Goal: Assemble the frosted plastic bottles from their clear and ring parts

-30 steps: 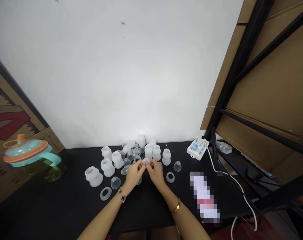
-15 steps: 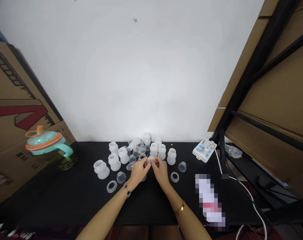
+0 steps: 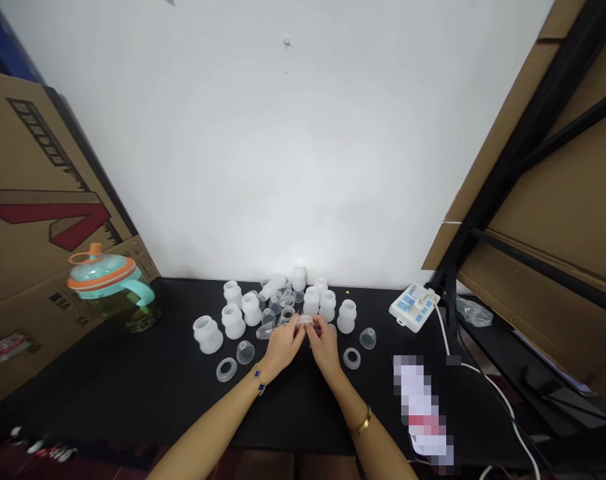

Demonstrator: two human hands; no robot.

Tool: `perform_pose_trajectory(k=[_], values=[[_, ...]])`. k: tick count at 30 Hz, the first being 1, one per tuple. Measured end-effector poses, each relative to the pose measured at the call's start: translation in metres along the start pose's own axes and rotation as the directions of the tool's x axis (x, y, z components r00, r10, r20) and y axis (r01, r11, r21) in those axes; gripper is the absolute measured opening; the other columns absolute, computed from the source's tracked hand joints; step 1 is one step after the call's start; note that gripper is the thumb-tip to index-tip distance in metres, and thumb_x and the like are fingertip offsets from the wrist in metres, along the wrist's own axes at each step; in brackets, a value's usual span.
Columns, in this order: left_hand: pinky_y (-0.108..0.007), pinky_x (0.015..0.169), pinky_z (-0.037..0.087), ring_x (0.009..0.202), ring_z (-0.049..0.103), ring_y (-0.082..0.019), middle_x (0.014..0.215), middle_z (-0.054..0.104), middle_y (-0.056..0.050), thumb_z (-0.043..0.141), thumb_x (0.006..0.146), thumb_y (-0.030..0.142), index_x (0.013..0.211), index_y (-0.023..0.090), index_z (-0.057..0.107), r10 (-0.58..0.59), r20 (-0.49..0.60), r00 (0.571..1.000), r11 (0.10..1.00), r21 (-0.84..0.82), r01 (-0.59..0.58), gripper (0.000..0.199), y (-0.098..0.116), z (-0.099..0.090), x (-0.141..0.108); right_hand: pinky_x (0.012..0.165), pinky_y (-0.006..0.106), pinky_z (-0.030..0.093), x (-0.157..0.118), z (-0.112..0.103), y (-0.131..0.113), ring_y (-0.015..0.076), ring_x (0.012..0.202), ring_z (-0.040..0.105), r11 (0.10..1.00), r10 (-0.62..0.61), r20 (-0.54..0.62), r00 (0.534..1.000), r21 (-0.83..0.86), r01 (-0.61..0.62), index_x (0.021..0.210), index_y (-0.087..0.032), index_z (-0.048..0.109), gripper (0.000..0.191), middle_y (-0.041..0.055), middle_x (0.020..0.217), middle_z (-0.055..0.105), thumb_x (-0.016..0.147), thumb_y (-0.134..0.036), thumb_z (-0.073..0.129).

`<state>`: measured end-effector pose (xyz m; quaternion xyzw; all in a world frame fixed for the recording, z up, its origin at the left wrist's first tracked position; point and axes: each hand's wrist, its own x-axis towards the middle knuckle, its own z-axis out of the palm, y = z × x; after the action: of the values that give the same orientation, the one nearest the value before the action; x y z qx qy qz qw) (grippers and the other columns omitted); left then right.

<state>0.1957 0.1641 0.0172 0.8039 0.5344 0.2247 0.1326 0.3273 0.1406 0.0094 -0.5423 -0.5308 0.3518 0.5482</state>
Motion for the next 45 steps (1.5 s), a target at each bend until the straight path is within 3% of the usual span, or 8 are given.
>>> perform_pose_trajectory(k=[17,27,45], values=[[-0.027,0.061,0.037,0.073,0.071,-0.021,0.076,0.072,-0.005,0.043,0.101,0.034,0.100,0.020,0.061,-0.005,-0.061,0.998,1.000,-0.028,0.003,0.022,-0.002,0.002,0.002,0.039,0.023,0.036,0.002,-0.002,0.010,0.0141,0.049,0.052,1.000,0.003,0.012,1.000,-0.023,-0.003,0.103,-0.016,0.069,0.045,0.0043,0.079,0.067,0.086,-0.057,0.059],[-0.028,0.057,0.031,0.068,0.069,-0.020,0.072,0.071,-0.004,0.046,0.099,0.034,0.094,0.020,0.062,-0.010,-0.115,0.993,1.000,-0.013,0.009,0.022,-0.004,0.006,0.002,0.038,0.024,0.035,0.005,-0.002,0.014,0.0149,0.048,0.052,1.000,0.005,0.021,1.000,-0.014,-0.005,0.100,-0.016,0.069,0.053,0.0028,0.072,0.064,0.082,-0.066,0.060],[-0.028,0.063,0.039,0.076,0.071,-0.022,0.080,0.073,-0.007,0.040,0.103,0.033,0.102,0.019,0.062,0.006,-0.029,1.000,1.000,0.006,-0.006,0.027,0.001,-0.004,0.000,0.047,0.025,0.039,0.003,-0.001,0.007,0.0156,0.050,0.053,0.992,-0.065,0.004,0.998,-0.109,0.065,0.081,-0.019,0.064,0.041,0.0015,0.064,0.063,0.088,-0.058,0.055]])
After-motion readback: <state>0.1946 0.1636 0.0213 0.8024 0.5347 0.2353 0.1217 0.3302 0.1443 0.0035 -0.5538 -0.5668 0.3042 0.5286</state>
